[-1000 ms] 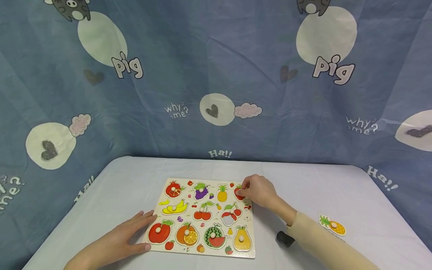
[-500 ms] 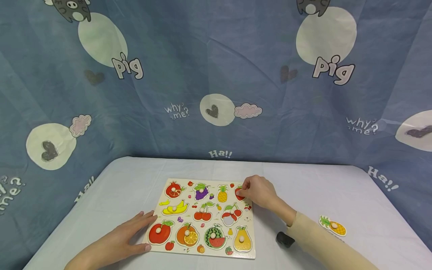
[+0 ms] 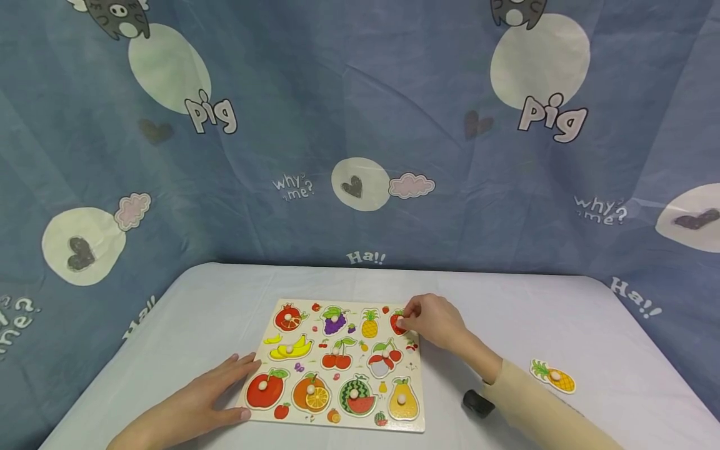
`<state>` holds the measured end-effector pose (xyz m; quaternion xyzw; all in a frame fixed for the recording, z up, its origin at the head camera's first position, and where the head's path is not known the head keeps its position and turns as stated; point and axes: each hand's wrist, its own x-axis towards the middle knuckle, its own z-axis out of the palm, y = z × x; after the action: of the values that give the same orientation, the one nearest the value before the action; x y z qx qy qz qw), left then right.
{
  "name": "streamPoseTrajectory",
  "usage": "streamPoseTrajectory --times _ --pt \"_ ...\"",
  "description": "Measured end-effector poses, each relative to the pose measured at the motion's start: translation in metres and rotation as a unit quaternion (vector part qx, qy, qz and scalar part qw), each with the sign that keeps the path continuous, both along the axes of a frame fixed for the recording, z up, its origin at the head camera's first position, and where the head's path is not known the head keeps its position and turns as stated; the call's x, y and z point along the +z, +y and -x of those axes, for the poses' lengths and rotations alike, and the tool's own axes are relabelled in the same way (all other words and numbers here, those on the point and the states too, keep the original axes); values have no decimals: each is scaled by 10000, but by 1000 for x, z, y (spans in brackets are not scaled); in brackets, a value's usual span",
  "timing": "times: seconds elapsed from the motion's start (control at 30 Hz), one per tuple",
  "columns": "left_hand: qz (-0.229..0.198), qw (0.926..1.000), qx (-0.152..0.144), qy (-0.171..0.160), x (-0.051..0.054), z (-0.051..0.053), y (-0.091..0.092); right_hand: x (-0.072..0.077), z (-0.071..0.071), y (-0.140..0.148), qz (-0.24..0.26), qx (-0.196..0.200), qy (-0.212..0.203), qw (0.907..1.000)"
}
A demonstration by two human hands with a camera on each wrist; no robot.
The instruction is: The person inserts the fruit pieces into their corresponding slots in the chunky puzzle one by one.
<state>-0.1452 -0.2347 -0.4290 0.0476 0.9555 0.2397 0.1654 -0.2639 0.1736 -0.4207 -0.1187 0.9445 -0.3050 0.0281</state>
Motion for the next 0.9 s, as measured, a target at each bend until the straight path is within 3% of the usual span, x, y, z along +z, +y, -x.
streamPoseTrajectory --times 0.37,0.6,0.9 --pt "-66 10000 -4 -4 0 0 0 16 -16 10 406 126 341 9985" --pt "-111 9999 -18 -3 -1 1 0 24 -29 22 523 429 684 9954" --pt "-40 10000 -34 10 -1 2 1 34 -46 41 472 350 650 9962"
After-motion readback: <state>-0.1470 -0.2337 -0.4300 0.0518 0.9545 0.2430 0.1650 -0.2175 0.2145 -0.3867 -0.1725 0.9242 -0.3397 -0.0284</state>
